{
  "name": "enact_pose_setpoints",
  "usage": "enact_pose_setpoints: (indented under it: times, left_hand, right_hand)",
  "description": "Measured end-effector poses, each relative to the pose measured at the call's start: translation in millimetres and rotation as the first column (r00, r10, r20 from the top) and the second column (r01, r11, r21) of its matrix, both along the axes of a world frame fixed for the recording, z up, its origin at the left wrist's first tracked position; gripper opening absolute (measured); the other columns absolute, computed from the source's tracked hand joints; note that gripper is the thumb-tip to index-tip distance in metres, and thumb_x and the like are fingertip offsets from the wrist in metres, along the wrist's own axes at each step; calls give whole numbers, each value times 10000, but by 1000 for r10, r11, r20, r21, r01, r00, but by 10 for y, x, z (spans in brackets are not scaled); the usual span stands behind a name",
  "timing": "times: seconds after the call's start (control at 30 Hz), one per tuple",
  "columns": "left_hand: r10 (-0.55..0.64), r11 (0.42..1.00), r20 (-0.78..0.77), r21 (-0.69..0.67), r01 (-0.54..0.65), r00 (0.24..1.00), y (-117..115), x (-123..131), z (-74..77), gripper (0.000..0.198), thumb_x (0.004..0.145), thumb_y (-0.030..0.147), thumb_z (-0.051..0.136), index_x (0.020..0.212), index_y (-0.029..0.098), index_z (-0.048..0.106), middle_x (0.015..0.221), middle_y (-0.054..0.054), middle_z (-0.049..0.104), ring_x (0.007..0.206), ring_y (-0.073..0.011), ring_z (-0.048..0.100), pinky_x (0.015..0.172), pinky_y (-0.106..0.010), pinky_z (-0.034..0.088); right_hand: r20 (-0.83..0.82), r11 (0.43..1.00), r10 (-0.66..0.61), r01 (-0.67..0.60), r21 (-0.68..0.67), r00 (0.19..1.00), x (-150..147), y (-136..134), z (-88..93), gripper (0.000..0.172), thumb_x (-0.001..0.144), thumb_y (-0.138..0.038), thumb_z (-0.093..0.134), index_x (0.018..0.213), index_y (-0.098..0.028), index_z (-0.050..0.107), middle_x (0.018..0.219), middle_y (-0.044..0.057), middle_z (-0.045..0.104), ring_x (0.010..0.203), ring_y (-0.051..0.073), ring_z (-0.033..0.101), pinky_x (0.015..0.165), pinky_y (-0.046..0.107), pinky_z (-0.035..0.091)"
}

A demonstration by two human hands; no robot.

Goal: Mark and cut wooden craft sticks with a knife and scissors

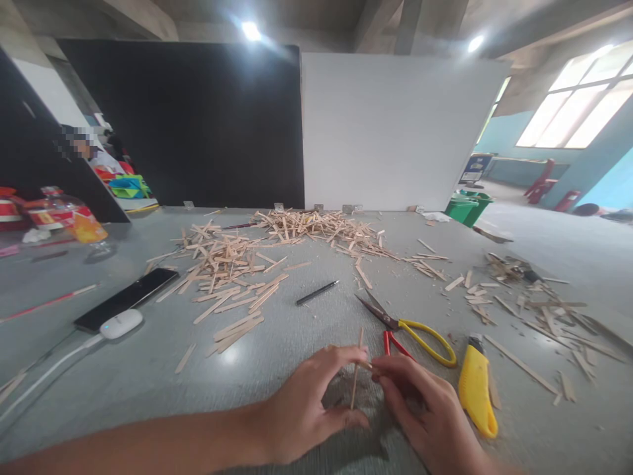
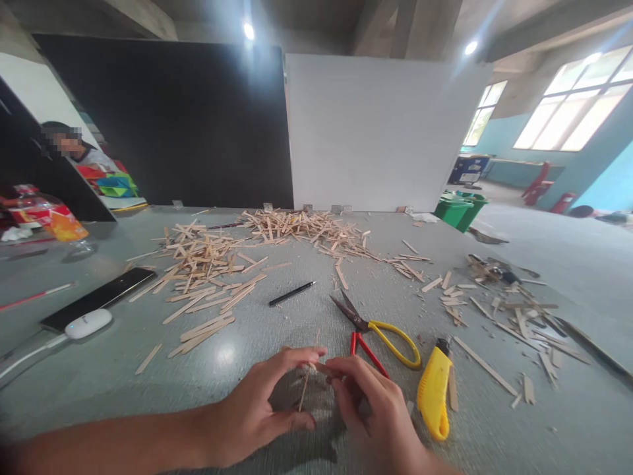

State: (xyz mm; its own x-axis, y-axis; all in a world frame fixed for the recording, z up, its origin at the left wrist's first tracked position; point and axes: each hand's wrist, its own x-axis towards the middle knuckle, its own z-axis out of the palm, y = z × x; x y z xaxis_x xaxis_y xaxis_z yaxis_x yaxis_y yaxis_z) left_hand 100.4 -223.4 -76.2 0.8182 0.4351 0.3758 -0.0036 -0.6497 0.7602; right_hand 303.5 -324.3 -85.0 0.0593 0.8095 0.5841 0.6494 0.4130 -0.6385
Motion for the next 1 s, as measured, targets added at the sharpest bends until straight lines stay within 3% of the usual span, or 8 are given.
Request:
enact_pose_setpoints:
  times: [0.3,0.47,0.53,0.6,0.67,0.77,0.93,1.0]
  left_hand:
    - [-20,995,2,94,20,1000,6,-16,-35,606,913,427,785,1439,378,488,1547,-80,554,1419,-285,540,1171,-478,462]
    - [14,998,18,69,-15,1000,1,-21,-40,544,940,426,758,1418,377,502,1530,-65,568,1408,-264,551,1167,-431,469]
    - [57,998,11,40,-58,998,-6,-20,-36,555,963,416,734,1447,382,465,1522,-54,576,1398,-251,558,1174,-422,458]
    - [112,994,-10,7,-112,994,-15,-20,-34,578,968,423,725,1466,378,435,1492,-50,599,1363,-249,582,1161,-424,467]
    - [153,988,-40,-31,-154,987,-24,-21,-31,581,962,459,720,1461,356,440,1457,-60,616,1279,-254,627,1117,-433,496]
    - [172,982,-74,-71,-177,982,-31,-21,-20,578,965,519,690,1453,319,455,1446,-89,600,1164,-258,650,1057,-450,521]
    - [160,981,-33,-105,-163,987,-37,-13,-23,526,993,481,657,1420,294,415,1452,-109,560,1225,-267,593,1098,-467,463]
    - [187,973,-17,-135,-187,982,-43,-9,-42,532,1004,453,647,1419,296,353,1436,-113,554,1237,-265,584,1099,-473,453]
  right_hand:
    - [-52,998,0,-3,-60,999,50,-18,-104,181,1039,-184,505,1132,-261,640,904,15,735,596,108,667,568,182,563]
    - [-181,994,-97,86,-69,979,22,-34,-156,221,1060,-287,499,1224,-245,641,1195,115,681,733,139,699,661,236,598]
    - [-271,984,-166,141,-109,948,20,-28,-172,219,1055,-375,522,1159,-230,649,1084,102,691,716,150,678,622,236,577]
    - [-338,972,-177,111,-206,924,37,-16,-191,293,1049,-471,526,996,-216,660,769,32,666,557,134,593,496,210,493]
    - [-377,950,-156,35,-309,913,64,-4,-208,512,1054,-574,452,739,-207,621,494,-30,512,398,107,440,392,201,365]
    - [-375,929,-149,-1,-371,915,91,2,-203,739,1041,-690,324,501,-216,495,386,-45,350,350,89,300,349,218,229]
    - [-315,934,-140,20,-358,939,81,-20,-140,612,1049,-657,365,856,-183,702,460,-46,455,392,112,375,388,214,289]
    - [-282,933,-108,-1,-360,953,84,-40,-148,622,1043,-655,376,781,-193,701,442,-46,427,377,115,370,378,220,283]
